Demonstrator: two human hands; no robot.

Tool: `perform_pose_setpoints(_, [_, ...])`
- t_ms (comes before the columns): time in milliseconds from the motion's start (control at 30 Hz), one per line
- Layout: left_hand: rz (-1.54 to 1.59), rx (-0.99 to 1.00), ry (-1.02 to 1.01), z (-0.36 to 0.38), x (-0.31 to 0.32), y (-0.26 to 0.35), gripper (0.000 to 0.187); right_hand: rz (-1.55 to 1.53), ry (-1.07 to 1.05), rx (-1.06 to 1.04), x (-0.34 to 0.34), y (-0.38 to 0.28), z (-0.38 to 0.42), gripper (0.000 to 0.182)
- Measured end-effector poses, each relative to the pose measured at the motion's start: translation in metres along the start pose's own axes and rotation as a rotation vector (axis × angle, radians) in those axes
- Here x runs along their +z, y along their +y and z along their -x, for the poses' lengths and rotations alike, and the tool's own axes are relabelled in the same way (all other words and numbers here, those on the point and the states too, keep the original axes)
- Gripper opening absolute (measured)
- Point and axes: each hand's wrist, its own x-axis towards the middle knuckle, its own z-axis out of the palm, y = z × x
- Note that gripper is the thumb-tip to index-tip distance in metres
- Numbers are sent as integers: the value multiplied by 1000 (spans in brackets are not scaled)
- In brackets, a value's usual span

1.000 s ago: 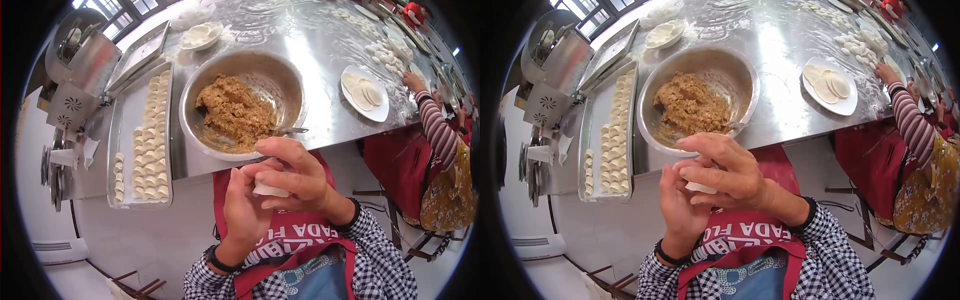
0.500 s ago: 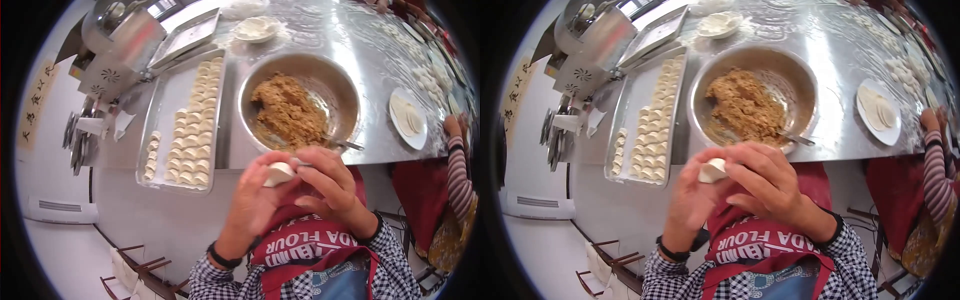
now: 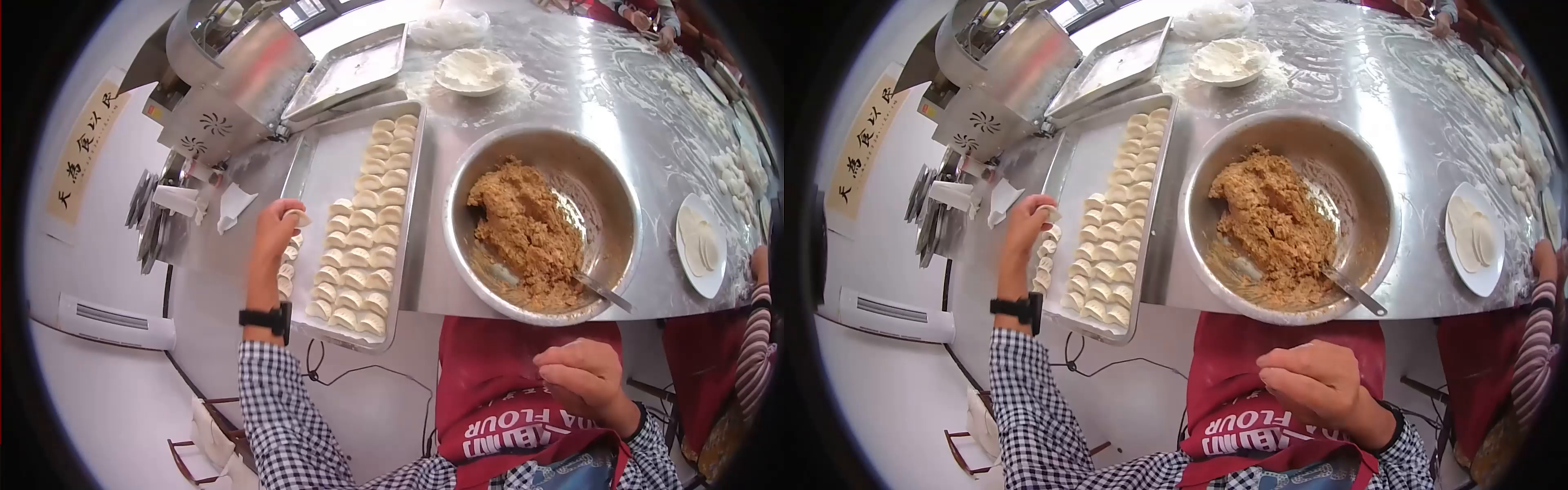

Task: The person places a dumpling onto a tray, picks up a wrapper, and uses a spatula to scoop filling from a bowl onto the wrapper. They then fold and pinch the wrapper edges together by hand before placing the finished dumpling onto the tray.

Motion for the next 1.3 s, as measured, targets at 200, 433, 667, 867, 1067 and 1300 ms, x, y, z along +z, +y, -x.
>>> perform_pose_setpoints(200, [-82, 63, 15, -86, 35, -47, 23, 68, -24, 57, -5, -3, 3, 16])
perform_pose_setpoints(433, [-127, 190, -43, -115, 72, -64, 23, 80, -47, 126, -4, -2, 4, 17])
perform_pose_setpoints(667, [-309, 289, -39, -111, 87, -70, 22, 69, -84, 138, -2, 0, 3, 19])
perform_pose_setpoints(867, [-399, 338, 31, -102, 89, -56, 23, 92, -59, 146, -3, 0, 2, 20])
perform_pose_setpoints(1067, [-311, 373, 28, -101, 94, -65, 23, 96, -17, 113, -15, -3, 6, 19])
perform_pose_setpoints(1300, [-234, 415, -99, -126, 77, -110, 30, 159, 227, 189, -77, -17, 33, 12])
